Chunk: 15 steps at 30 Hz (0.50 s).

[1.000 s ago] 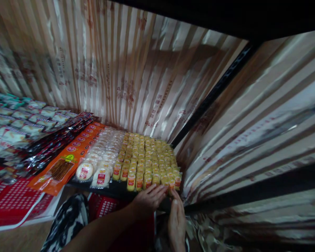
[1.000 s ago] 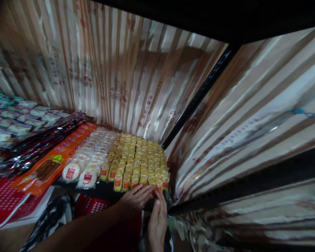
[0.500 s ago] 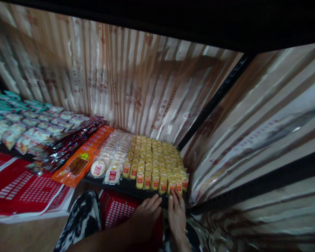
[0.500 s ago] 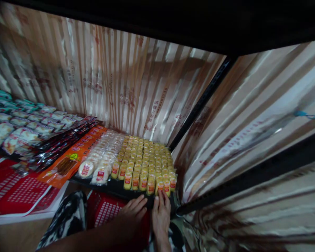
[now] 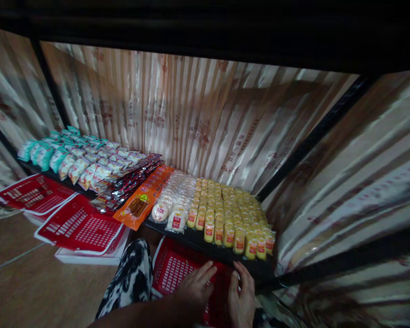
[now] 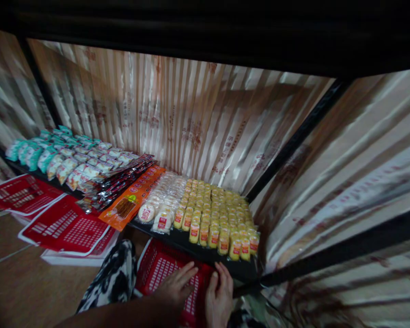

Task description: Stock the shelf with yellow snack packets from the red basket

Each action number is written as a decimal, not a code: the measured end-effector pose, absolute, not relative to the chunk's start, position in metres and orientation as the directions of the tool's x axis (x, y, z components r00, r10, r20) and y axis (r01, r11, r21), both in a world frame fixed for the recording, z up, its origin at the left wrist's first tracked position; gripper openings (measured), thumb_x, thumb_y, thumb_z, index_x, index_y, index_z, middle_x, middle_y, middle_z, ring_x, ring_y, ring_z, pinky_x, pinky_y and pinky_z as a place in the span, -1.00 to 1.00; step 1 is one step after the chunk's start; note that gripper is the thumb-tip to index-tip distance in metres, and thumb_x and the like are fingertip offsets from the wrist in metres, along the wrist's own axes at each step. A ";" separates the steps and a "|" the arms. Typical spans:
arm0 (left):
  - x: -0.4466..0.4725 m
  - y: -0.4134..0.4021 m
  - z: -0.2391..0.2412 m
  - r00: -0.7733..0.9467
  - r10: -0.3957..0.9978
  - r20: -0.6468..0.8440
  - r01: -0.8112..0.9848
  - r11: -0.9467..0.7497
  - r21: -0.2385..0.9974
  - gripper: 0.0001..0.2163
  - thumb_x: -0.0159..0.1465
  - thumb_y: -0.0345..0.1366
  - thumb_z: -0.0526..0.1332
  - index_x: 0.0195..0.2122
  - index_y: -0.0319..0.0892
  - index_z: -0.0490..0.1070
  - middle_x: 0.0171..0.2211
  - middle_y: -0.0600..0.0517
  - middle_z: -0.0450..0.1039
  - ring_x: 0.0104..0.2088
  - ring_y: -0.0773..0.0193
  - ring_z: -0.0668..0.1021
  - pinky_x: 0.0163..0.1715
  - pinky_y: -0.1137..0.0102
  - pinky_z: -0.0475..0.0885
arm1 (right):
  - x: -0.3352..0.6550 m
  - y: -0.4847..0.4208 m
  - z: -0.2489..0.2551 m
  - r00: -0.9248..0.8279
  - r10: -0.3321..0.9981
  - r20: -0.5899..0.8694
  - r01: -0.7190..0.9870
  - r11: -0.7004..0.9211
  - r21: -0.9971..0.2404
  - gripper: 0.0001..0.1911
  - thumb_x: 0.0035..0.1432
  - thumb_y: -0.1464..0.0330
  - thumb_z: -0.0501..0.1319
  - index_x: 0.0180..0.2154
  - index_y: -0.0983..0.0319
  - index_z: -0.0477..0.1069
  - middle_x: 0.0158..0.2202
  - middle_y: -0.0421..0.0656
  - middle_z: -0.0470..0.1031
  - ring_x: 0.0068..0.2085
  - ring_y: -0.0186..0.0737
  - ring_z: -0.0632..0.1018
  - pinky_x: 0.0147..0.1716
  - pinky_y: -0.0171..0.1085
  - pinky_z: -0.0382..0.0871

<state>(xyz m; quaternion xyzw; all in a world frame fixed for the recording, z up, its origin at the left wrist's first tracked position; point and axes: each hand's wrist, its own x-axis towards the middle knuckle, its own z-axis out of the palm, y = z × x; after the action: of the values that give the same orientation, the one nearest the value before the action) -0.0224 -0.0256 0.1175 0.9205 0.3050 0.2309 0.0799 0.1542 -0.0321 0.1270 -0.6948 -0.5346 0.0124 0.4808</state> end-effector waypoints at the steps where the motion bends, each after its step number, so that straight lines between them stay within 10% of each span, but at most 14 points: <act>1: -0.028 -0.027 0.119 0.697 0.611 0.375 0.533 -0.791 0.300 -0.77 0.26 -0.34 0.07 -0.09 -0.25 0.36 0.26 -0.14 0.07 0.28 0.06 0.06 0.10 0.19 0.29 | 0.149 -0.035 0.127 0.427 0.758 0.493 0.724 0.040 -0.689 -0.43 0.16 -0.02 -0.08 -0.15 0.31 0.39 -0.08 0.10 0.41 -0.03 0.03 0.42 0.00 0.02 0.25; 15: -0.068 -0.069 0.139 0.400 0.858 0.322 0.631 -0.513 0.582 -0.63 0.05 -0.54 0.07 -0.13 -0.24 0.45 0.27 -0.09 0.06 0.28 0.06 0.09 0.18 0.10 0.22 | 0.096 -0.084 0.133 0.451 0.758 0.472 0.667 0.065 -0.742 -0.49 0.12 0.03 -0.03 -0.18 0.28 0.41 -0.12 0.06 0.47 -0.04 0.01 0.44 0.03 0.03 0.24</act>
<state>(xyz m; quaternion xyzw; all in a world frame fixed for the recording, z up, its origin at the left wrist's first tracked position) -0.0684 -0.0690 0.1393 0.8154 0.4565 0.3025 0.1877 0.0957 -0.0843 0.1331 -0.6822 -0.5222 0.0444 0.5098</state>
